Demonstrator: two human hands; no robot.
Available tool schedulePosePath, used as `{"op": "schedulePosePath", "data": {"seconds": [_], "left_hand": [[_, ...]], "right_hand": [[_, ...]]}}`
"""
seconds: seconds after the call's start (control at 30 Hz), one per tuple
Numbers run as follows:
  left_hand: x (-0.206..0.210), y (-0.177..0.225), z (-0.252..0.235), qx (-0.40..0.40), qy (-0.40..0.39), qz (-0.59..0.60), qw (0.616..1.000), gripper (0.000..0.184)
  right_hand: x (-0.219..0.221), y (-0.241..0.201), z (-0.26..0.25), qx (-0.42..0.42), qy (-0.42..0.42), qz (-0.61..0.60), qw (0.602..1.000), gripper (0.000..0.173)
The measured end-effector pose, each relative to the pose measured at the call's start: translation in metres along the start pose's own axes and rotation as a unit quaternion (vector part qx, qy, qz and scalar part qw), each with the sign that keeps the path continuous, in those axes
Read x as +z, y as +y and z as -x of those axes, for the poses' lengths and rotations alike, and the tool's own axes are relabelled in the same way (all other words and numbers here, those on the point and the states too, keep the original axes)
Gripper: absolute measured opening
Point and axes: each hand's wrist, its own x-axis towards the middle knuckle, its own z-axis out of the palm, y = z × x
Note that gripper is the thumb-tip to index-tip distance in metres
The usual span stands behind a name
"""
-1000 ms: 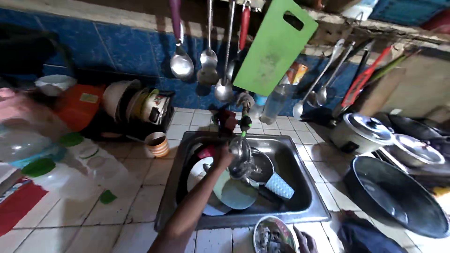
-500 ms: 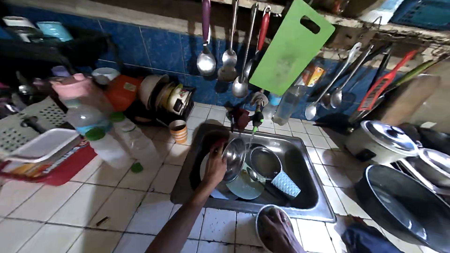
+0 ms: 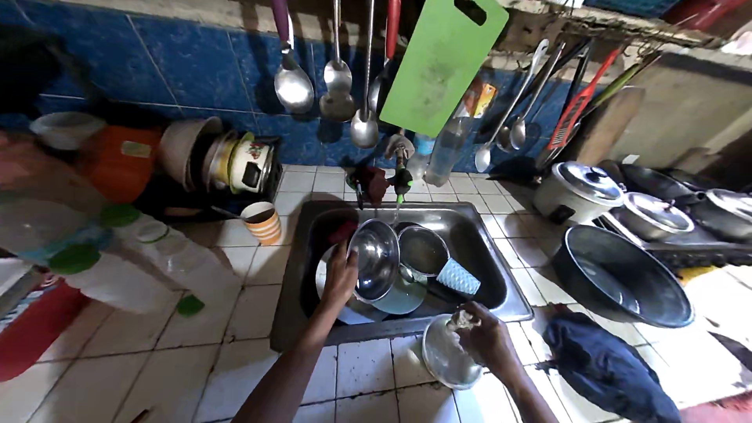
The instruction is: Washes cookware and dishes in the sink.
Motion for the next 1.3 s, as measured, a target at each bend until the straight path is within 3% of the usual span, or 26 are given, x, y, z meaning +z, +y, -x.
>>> {"op": "schedulePosePath", "data": {"seconds": [0.17,0.3,0.37,0.5,0.57,0.63,0.73,0.8,0.83,0.9,0.97,1.07,1.13,1.17,1.23,1.3], "left_hand": [[0.018,0.0,-0.002,0.003,-0.007,0.076,0.997,0.047],[0.028,-0.004,-0.001,-0.037,-0.005,0.14,0.989,0.046],[0.033,-0.008,0.002,-0.061,-0.006,0.191,0.98,0.047],[0.048,-0.004,0.017,-0.133,-0.008,0.28,0.951,0.05],[0.057,0.006,0.028,-0.132,-0.01,0.303,0.944,0.05],[0.068,0.014,0.031,-0.107,-0.019,0.295,0.949,0.049],[0.068,0.004,0.012,-0.1,0.009,0.255,0.962,0.047],[0.048,-0.006,-0.003,-0.108,0.033,0.26,0.959,0.044],[0.037,-0.009,-0.006,-0.118,0.035,0.258,0.958,0.043],[0.032,-0.013,-0.005,-0.143,0.038,0.258,0.955,0.043],[0.044,-0.017,0.003,-0.164,0.018,0.275,0.947,0.045],[0.072,-0.018,0.007,-0.146,-0.023,0.325,0.934,0.045],[0.076,-0.021,-0.005,-0.127,-0.015,0.337,0.933,0.046],[0.071,-0.021,-0.011,-0.131,-0.006,0.332,0.934,0.046],[0.061,-0.021,-0.017,-0.135,0.0,0.299,0.945,0.046],[0.069,-0.02,-0.012,-0.133,-0.011,0.298,0.945,0.045]], "right_hand": [[0.009,-0.013,0.003,0.037,0.055,-0.031,0.997,0.045],[0.023,-0.009,0.001,0.121,-0.009,0.071,0.99,0.042],[0.027,-0.007,-0.007,0.135,-0.026,0.062,0.989,0.041],[0.041,-0.027,-0.052,0.122,0.066,-0.19,0.972,0.045],[0.064,-0.04,-0.086,0.117,0.103,-0.243,0.957,0.051],[0.094,-0.044,-0.11,0.1,0.052,-0.189,0.975,0.062],[0.124,-0.056,-0.108,0.014,-0.088,-0.039,0.995,0.037],[0.116,-0.051,-0.105,-0.059,-0.215,0.033,0.974,0.032],[0.112,-0.042,-0.109,-0.102,-0.237,0.075,0.963,0.029],[0.107,-0.02,-0.127,-0.164,-0.179,0.179,0.953,0.029],[0.103,-0.02,-0.149,-0.117,-0.114,0.234,0.959,0.032],[0.114,-0.039,-0.148,-0.059,-0.072,0.083,0.992,0.036],[0.113,-0.039,-0.132,-0.075,-0.139,0.014,0.987,0.031],[0.107,-0.032,-0.126,-0.098,-0.179,0.046,0.978,0.027],[0.087,-0.016,-0.127,-0.131,-0.218,0.22,0.942,0.028],[0.071,-0.013,-0.14,-0.123,-0.155,0.352,0.915,0.036]]}}
